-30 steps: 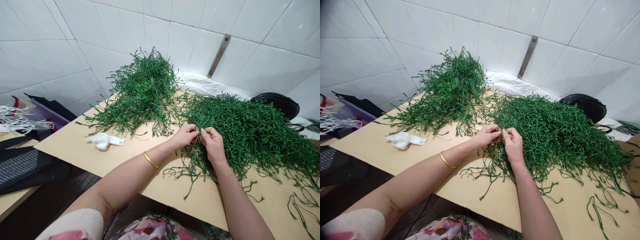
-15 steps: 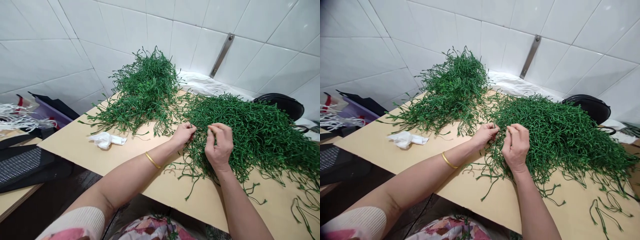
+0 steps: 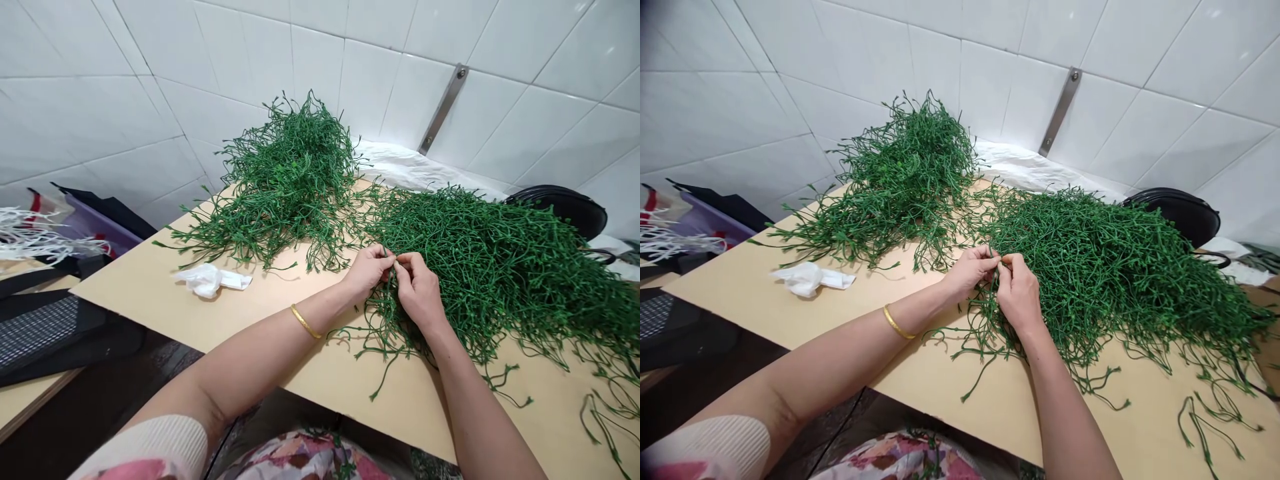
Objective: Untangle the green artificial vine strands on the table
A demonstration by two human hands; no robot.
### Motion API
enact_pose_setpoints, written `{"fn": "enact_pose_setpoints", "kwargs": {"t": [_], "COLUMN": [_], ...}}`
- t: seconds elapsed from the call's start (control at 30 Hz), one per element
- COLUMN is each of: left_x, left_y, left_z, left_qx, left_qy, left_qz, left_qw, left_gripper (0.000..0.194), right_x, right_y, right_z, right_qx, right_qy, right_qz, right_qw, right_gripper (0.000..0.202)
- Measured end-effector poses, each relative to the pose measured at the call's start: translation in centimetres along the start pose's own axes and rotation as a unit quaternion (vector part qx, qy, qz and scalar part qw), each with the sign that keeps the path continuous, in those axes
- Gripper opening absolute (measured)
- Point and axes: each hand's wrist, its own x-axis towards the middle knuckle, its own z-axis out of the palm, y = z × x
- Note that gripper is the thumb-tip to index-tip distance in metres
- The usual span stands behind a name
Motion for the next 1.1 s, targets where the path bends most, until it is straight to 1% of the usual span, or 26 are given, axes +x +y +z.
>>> {"fn": "enact_pose_setpoints", "kwargs": {"t": [0.13,0.27,0.33,0.5,0.57,0.63,0.7,0.73,0.8,0.9,1.0,1.1], "left_x": [0.3,0.2,0.1,0.2,0.3,0.2,0.2,0.2,0.2,0.3,0.3,0.1], "left_y": [-0.2,0.1,0.2,0.0,-0.1,0.0,0.1,0.2,0.5,0.7,0.8,0.9], "left_z": [0.0,0.1,0.1,0.1,0.2,0.4,0.4,0.4,0.2,-0.1,-0.1,0.2], "left_qx": [-0.025,-0.051,-0.071,-0.122,-0.101,-0.062,-0.040,-0.043,-0.067,-0.098,-0.110,-0.138], "left_qy": [0.006,0.005,0.003,-0.001,0.007,0.012,0.009,0.000,-0.025,-0.051,-0.054,-0.063], "left_qz": [-0.020,-0.026,-0.034,-0.100,-0.089,-0.058,-0.040,-0.046,-0.081,-0.121,-0.126,-0.153], "left_qw": [0.999,0.998,0.997,0.988,0.991,0.996,0.998,0.998,0.994,0.986,0.984,0.976], "left_gripper": [0.015,0.017,0.018,0.018,0.018,0.019,0.018,0.018,0.017,0.018,0.019,0.022], "right_x": [0.0,0.0,0.1,0.2,0.1,0.1,0.0,0.0,0.0,0.0,0.1,0.3], "right_y": [-0.5,-0.5,-0.2,0.2,0.0,-0.3,-0.7,-0.8,-0.9,-0.9,-0.6,0.1], "right_z": [0.3,0.4,0.4,0.3,0.4,0.5,0.3,0.2,0.0,-0.4,-0.5,-0.7], "right_qx": [-0.133,-0.205,-0.211,-0.177,-0.188,-0.204,-0.185,-0.154,-0.068,0.032,0.054,0.093], "right_qy": [0.014,0.024,0.024,0.017,0.021,0.033,0.044,0.045,0.035,0.006,-0.006,-0.017], "right_qz": [-0.056,-0.095,-0.104,-0.106,-0.097,-0.088,-0.074,-0.062,-0.027,0.014,0.012,0.003], "right_qw": [0.989,0.974,0.972,0.978,0.977,0.974,0.979,0.985,0.997,0.999,0.998,0.995], "right_gripper": [0.017,0.020,0.020,0.018,0.019,0.021,0.022,0.023,0.024,0.021,0.018,0.021]}}
